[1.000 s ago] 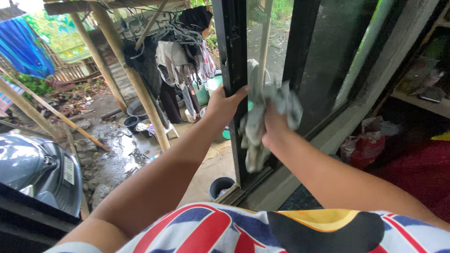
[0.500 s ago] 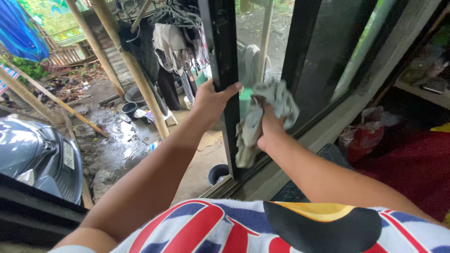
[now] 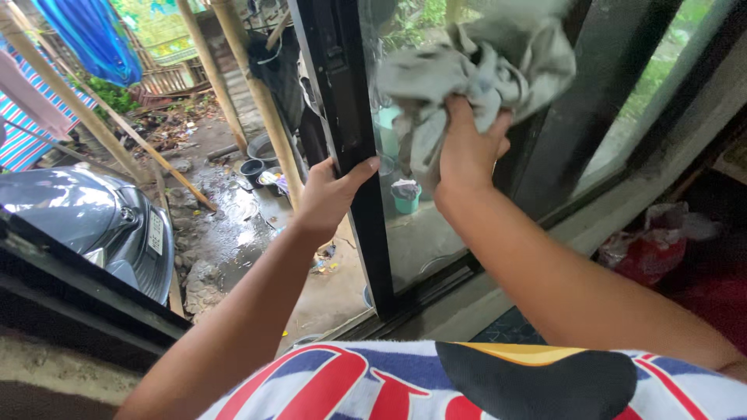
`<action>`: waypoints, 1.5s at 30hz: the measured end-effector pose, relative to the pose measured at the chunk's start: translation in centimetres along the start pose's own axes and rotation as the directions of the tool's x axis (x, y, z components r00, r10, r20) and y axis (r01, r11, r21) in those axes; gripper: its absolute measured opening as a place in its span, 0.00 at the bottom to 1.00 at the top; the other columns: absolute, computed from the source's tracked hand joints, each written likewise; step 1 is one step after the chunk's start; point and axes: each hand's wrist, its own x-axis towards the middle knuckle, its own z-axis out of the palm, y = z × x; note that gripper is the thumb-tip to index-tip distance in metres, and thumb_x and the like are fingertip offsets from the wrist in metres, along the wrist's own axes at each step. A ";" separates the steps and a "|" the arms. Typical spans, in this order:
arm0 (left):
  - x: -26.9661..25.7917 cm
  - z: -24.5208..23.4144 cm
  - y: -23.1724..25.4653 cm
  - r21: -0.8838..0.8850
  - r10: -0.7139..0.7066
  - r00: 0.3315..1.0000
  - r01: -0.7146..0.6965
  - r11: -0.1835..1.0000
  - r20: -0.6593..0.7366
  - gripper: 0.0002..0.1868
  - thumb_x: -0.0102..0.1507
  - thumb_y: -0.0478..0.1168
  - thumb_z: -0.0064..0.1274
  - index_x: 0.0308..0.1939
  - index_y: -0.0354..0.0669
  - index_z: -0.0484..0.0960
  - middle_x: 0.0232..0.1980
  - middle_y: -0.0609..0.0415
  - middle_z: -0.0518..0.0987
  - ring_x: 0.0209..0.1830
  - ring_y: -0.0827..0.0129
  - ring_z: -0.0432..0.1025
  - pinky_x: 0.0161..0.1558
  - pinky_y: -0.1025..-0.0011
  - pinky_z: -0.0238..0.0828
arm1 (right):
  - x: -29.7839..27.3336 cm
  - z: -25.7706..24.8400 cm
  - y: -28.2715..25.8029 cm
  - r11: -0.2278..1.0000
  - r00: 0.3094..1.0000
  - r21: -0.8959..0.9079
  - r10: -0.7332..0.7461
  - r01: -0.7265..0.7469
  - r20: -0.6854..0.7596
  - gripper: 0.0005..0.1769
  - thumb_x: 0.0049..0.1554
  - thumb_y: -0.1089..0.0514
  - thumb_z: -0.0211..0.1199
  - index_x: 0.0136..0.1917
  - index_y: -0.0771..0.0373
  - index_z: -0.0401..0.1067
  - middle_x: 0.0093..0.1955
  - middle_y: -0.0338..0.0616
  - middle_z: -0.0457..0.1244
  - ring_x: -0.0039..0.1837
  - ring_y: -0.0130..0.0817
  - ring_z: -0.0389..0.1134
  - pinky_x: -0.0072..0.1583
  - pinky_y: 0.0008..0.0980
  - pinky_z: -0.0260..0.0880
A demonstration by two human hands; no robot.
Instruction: The person wipes a glass window with a cloth, moving the cloth across the surface in repeated strokes to clean it. The person uses both hands to hold and maneuver the cloth while cleaning different sections of the window.
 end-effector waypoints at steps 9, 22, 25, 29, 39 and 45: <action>0.2 1.4 -1.0 0.009 0.045 0.985 -0.044 0.999 -0.164 0.20 0.63 0.52 0.62 0.34 0.36 0.85 0.30 0.60 0.79 0.29 0.79 0.71 0.33 0.75 0.67 | 2.9 -3.7 9.6 0.643 0.695 0.267 0.639 -0.718 0.328 0.34 0.59 0.36 0.56 0.73 0.56 0.64 0.62 0.41 0.67 0.59 0.41 0.71 0.59 0.47 0.74; 1.3 1.3 -0.4 -0.164 -0.039 0.971 -0.001 0.986 -0.236 0.25 0.60 0.59 0.61 0.35 0.38 0.83 0.33 0.54 0.82 0.31 0.72 0.78 0.37 0.73 0.75 | -0.8 -1.5 1.8 0.984 0.960 0.086 0.128 -0.153 0.249 0.47 0.56 0.45 0.63 0.81 0.44 0.42 0.76 0.51 0.51 0.71 0.48 0.60 0.67 0.56 0.68; 1.6 1.2 -0.7 -0.157 -0.033 0.969 -0.007 0.988 -0.247 0.25 0.59 0.60 0.62 0.35 0.38 0.83 0.33 0.54 0.82 0.31 0.72 0.78 0.37 0.73 0.76 | -0.5 -3.0 4.9 0.831 0.813 0.161 0.450 -0.533 0.370 0.45 0.58 0.43 0.59 0.81 0.48 0.40 0.73 0.51 0.58 0.67 0.48 0.66 0.64 0.56 0.71; 1.8 1.1 -0.7 -0.129 -0.031 0.970 -0.001 0.992 -0.242 0.26 0.60 0.60 0.61 0.35 0.38 0.83 0.33 0.55 0.82 0.30 0.73 0.78 0.37 0.74 0.75 | -1.8 -3.8 6.3 0.709 0.673 0.048 0.643 -0.704 0.367 0.46 0.61 0.44 0.55 0.82 0.47 0.31 0.72 0.51 0.64 0.65 0.49 0.72 0.62 0.57 0.74; 2.9 0.3 -2.0 0.069 -0.067 0.933 0.098 0.993 -0.354 0.25 0.62 0.61 0.60 0.37 0.39 0.86 0.31 0.59 0.77 0.29 0.75 0.68 0.33 0.72 0.63 | -3.9 0.7 -2.5 0.979 0.940 0.079 0.155 -0.187 0.303 0.53 0.50 0.44 0.66 0.81 0.44 0.43 0.78 0.49 0.50 0.70 0.48 0.64 0.61 0.54 0.75; 1.9 1.0 -0.6 -0.096 -0.128 0.971 0.111 0.989 -0.203 0.27 0.57 0.63 0.61 0.36 0.41 0.85 0.32 0.58 0.82 0.30 0.75 0.75 0.36 0.75 0.71 | 1.6 0.2 3.7 0.882 0.850 0.153 0.365 -0.447 0.378 0.47 0.52 0.39 0.61 0.80 0.49 0.50 0.75 0.50 0.54 0.66 0.48 0.65 0.61 0.55 0.72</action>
